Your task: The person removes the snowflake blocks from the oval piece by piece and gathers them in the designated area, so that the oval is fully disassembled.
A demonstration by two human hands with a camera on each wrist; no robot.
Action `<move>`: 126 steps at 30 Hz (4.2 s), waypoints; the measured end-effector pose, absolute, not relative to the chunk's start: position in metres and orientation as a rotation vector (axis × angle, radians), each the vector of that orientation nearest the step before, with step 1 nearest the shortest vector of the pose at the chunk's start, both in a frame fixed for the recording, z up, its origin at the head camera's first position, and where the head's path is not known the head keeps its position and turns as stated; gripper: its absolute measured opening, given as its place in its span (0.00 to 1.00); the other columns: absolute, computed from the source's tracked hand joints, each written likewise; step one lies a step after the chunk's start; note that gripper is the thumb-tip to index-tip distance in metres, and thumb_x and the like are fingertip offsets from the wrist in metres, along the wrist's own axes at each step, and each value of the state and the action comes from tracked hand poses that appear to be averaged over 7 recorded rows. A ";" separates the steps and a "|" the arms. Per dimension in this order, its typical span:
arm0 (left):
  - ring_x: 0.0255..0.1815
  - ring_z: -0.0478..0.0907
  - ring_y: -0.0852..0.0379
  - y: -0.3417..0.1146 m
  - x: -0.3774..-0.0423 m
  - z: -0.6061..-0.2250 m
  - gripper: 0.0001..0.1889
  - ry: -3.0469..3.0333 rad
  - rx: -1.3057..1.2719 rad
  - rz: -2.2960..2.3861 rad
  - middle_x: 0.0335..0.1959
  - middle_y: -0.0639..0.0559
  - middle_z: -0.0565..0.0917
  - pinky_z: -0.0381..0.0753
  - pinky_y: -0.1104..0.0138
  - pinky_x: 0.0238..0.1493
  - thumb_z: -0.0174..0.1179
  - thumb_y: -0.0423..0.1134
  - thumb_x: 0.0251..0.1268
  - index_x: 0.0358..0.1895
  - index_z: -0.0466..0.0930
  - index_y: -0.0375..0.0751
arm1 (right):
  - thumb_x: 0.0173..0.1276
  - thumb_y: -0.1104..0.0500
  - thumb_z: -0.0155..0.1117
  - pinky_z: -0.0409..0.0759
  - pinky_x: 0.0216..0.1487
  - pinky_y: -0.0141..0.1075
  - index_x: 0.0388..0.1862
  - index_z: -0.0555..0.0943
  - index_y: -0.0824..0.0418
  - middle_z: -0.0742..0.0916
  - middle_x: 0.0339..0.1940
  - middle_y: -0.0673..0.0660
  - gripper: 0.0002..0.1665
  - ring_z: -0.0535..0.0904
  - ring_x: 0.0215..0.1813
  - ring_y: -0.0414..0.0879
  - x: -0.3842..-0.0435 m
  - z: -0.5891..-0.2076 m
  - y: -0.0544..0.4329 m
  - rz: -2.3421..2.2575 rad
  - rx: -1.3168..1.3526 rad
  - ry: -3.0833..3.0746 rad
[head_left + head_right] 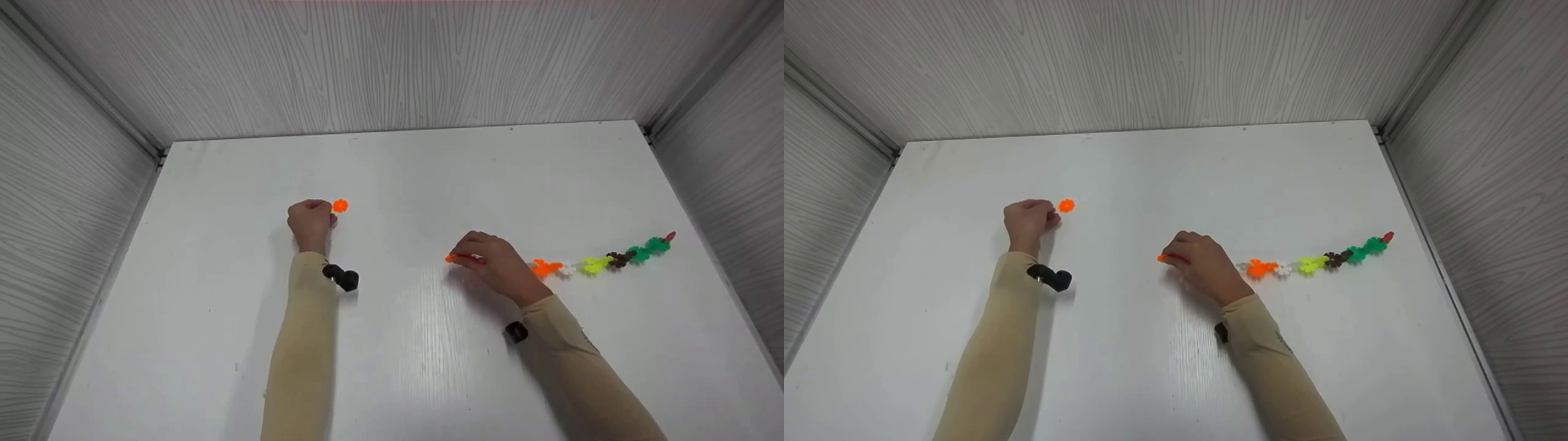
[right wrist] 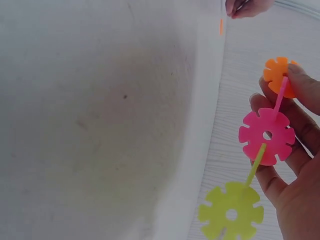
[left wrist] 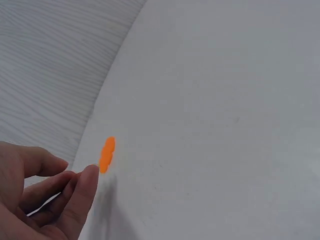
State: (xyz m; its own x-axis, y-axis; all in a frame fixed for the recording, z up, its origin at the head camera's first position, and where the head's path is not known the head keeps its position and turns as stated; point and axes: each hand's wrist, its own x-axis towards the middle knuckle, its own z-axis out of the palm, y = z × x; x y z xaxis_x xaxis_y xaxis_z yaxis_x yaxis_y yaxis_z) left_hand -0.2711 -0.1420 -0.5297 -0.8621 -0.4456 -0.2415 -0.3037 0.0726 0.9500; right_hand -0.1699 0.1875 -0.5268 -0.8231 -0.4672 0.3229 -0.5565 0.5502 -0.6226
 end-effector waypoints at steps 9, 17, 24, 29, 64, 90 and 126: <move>0.39 0.83 0.50 -0.100 -0.232 -0.527 0.11 -2.299 0.195 -2.069 0.38 0.41 0.83 0.84 0.66 0.43 0.62 0.29 0.64 0.46 0.83 0.25 | 0.68 0.66 0.66 0.83 0.44 0.37 0.41 0.83 0.57 0.83 0.38 0.46 0.06 0.80 0.40 0.41 -0.169 -0.525 0.192 1.344 0.775 -2.692; 0.43 0.82 0.50 -0.043 -0.184 -0.531 0.13 -2.446 -0.403 -2.230 0.43 0.48 0.84 0.83 0.56 0.48 0.65 0.34 0.65 0.49 0.83 0.30 | 0.66 0.63 0.68 0.82 0.41 0.38 0.40 0.82 0.55 0.84 0.37 0.44 0.06 0.78 0.38 0.41 -0.168 -0.524 0.190 1.272 0.744 -2.682; 0.43 0.80 0.54 -0.015 -0.167 -0.538 0.08 -2.347 -0.555 -2.183 0.40 0.51 0.84 0.82 0.64 0.47 0.67 0.35 0.64 0.44 0.85 0.38 | 0.69 0.63 0.65 0.82 0.43 0.38 0.41 0.83 0.57 0.84 0.36 0.47 0.04 0.78 0.38 0.40 -0.167 -0.521 0.186 1.265 0.780 -2.654; 0.42 0.81 0.54 -0.012 -0.161 -0.538 0.07 -2.325 -0.485 -2.210 0.40 0.50 0.84 0.82 0.64 0.44 0.67 0.33 0.63 0.43 0.85 0.37 | 0.68 0.62 0.66 0.82 0.43 0.38 0.40 0.84 0.55 0.83 0.36 0.44 0.04 0.78 0.38 0.40 -0.167 -0.521 0.186 1.302 0.783 -2.652; 0.40 0.85 0.44 -0.008 -0.155 -0.545 0.07 -1.855 0.063 -2.752 0.41 0.36 0.82 0.85 0.59 0.45 0.66 0.26 0.62 0.42 0.84 0.27 | 0.66 0.65 0.69 0.81 0.45 0.40 0.39 0.84 0.58 0.82 0.37 0.46 0.04 0.77 0.40 0.42 -0.160 -0.531 0.195 1.162 0.841 -2.626; 0.37 0.85 0.45 -0.002 -0.161 -0.542 0.07 -1.872 0.140 -2.755 0.37 0.35 0.83 0.86 0.58 0.42 0.63 0.21 0.61 0.41 0.80 0.23 | 0.64 0.67 0.69 0.81 0.40 0.35 0.36 0.87 0.62 0.82 0.34 0.48 0.03 0.77 0.37 0.41 -0.165 -0.533 0.198 1.066 0.973 -2.527; 0.38 0.85 0.46 -0.039 -0.209 -0.550 0.06 -1.738 0.450 -2.558 0.39 0.35 0.83 0.86 0.62 0.41 0.65 0.21 0.59 0.40 0.84 0.25 | 0.66 0.68 0.67 0.78 0.36 0.34 0.44 0.89 0.62 0.83 0.36 0.48 0.09 0.76 0.37 0.41 -0.171 -0.549 0.201 1.086 0.868 -2.557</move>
